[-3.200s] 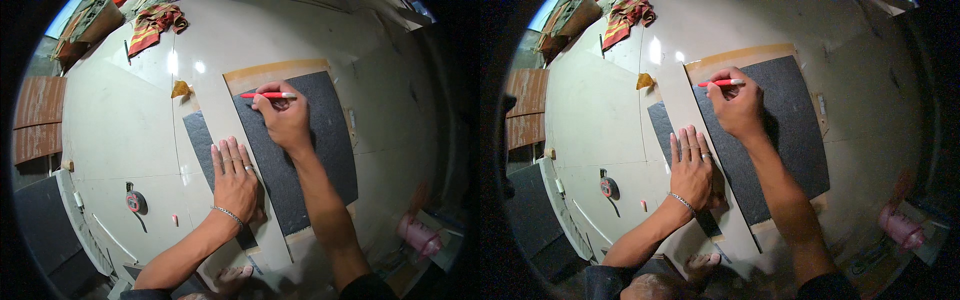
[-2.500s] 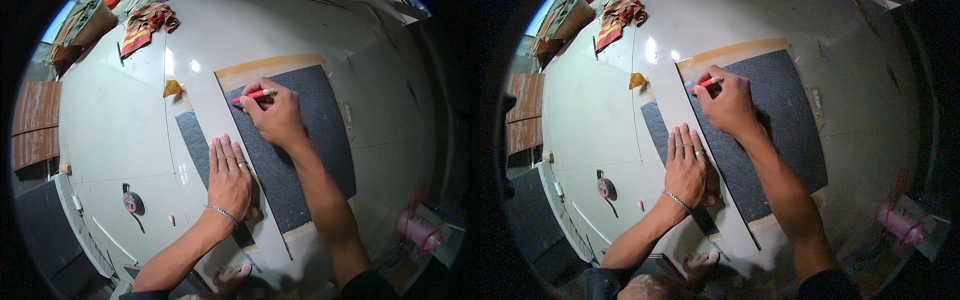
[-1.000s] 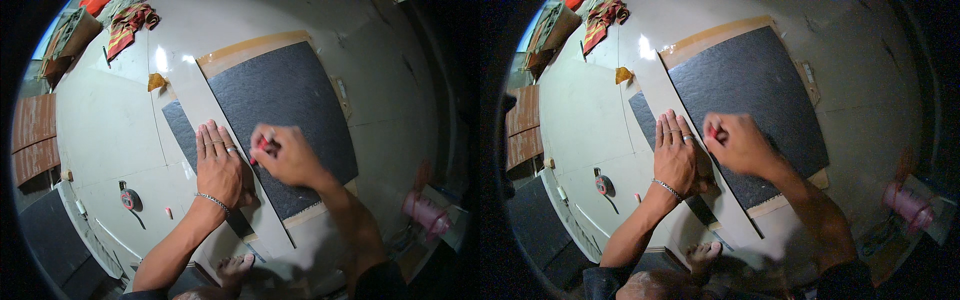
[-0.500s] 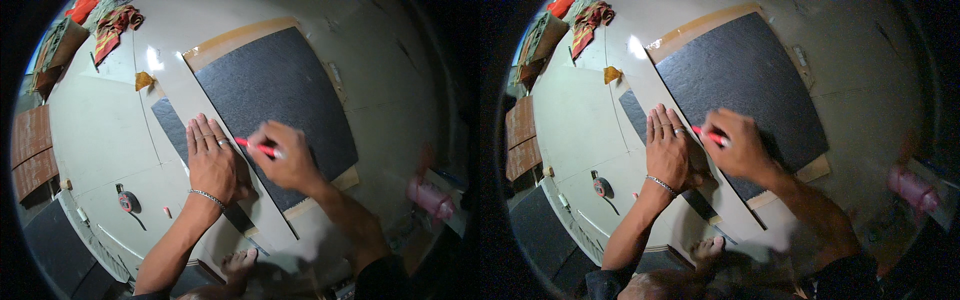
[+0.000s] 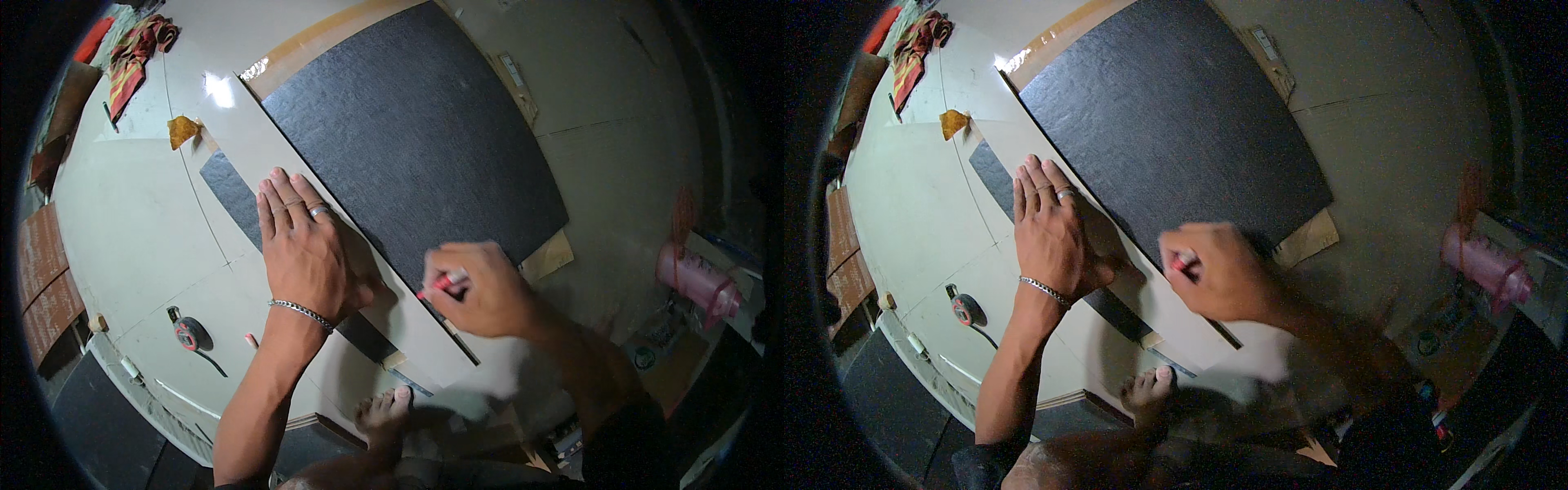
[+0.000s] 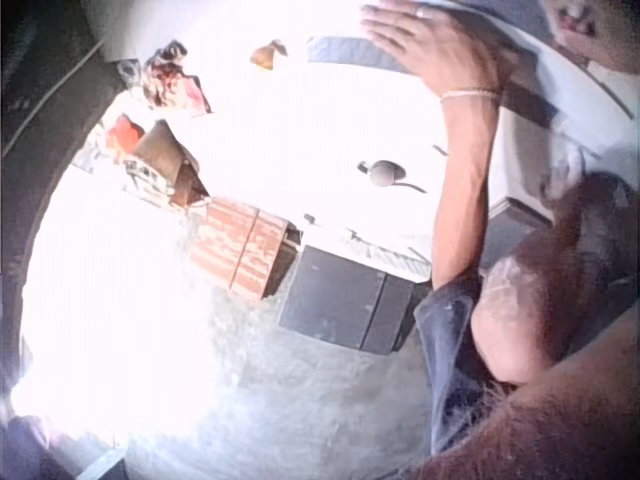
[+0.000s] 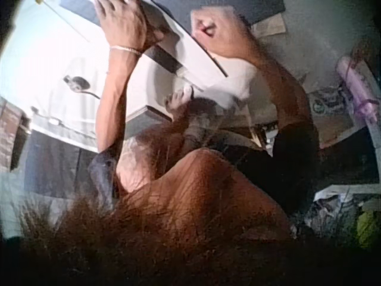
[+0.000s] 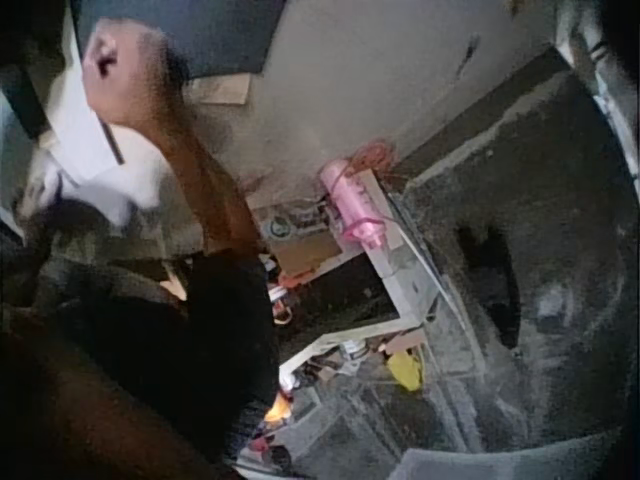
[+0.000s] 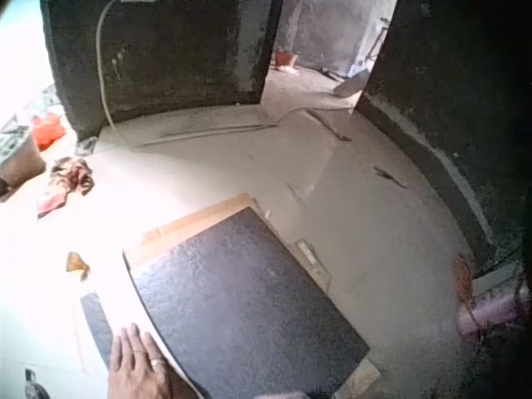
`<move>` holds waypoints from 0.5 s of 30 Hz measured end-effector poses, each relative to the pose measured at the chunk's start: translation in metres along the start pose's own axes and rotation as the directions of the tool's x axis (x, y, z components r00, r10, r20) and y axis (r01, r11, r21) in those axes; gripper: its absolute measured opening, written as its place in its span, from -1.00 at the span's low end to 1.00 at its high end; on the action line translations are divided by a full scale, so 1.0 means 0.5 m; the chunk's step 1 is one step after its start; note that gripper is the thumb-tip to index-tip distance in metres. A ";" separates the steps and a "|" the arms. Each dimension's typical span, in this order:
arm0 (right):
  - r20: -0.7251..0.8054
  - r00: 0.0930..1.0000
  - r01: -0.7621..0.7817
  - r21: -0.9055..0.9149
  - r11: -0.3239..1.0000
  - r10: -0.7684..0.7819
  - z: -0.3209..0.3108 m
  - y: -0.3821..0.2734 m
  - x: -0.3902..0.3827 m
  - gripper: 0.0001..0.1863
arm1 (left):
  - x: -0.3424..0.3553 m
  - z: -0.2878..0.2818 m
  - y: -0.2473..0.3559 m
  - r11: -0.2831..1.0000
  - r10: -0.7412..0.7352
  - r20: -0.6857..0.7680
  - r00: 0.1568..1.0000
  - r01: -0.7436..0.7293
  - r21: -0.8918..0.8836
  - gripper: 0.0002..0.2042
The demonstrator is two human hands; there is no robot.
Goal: The person measures and marks a dark gray tile using a tape measure, a straightedge, and a red marker. They then use the straightedge as a guide to score and snap the tile into smaller pieces.
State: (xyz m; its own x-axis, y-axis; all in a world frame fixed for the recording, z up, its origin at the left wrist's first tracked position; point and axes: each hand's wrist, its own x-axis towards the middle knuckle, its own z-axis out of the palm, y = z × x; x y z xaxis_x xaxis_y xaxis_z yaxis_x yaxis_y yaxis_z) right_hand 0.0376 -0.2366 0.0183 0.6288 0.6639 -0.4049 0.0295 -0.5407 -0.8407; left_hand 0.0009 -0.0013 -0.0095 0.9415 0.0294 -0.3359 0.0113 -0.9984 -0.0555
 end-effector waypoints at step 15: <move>-0.316 0.921 0.256 0.046 0.965 -0.229 0.063 0.034 -0.067 -0.87 | -0.003 -0.030 0.004 0.996 -0.020 0.062 0.998 0.025 -0.088 0.36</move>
State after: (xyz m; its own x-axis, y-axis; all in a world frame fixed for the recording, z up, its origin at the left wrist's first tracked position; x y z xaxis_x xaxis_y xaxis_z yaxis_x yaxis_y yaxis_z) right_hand -0.0075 -0.2514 0.0063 0.8176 0.5719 -0.0663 0.1537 -0.3279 -0.9321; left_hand 0.0046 -0.0039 0.0052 0.9185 0.0524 -0.3920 0.0648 -0.9977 0.0186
